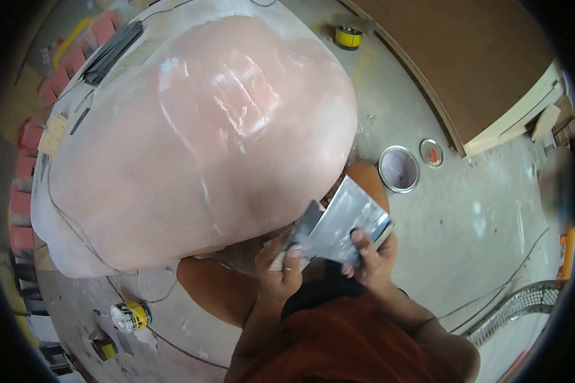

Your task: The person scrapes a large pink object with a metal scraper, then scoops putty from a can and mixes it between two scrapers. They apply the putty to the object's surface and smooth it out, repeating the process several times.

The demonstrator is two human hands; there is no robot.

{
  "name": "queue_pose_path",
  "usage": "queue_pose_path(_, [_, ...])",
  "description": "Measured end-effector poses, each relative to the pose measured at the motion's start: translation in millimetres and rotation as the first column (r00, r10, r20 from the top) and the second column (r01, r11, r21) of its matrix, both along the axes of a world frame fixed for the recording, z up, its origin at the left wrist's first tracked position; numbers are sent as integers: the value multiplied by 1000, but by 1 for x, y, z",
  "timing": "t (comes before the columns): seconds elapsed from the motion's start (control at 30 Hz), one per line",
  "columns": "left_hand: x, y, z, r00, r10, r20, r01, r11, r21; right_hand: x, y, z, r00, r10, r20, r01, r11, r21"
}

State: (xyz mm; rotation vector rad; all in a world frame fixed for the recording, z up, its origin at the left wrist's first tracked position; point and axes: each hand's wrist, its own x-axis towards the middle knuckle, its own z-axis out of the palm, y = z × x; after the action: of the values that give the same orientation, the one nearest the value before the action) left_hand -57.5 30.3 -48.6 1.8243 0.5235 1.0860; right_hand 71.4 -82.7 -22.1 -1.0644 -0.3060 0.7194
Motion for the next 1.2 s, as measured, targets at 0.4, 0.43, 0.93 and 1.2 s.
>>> queue_pose_path(0.4, [7, -8, 26, 937, 112, 332, 270, 370, -889, 37, -7, -9, 147, 186, 971, -205, 967, -154])
queue_pose_path(0.43, [6, -8, 32, 935, 114, 336, 275, 364, -890, 26, -3, -8, -34, 379, 925, -1, 925, -379])
queue_pose_path(0.93, [8, 1, -9, 885, 303, 353, -2, 762, -648, -25, 3, -11, 1000, 6, -14, -6, 1000, 24])
queue_pose_path(1.2, [-35, 5, -42, 861, -434, -264, 442, 896, -34, 60, 15, 17, 908, 51, 415, 77, 955, -285])
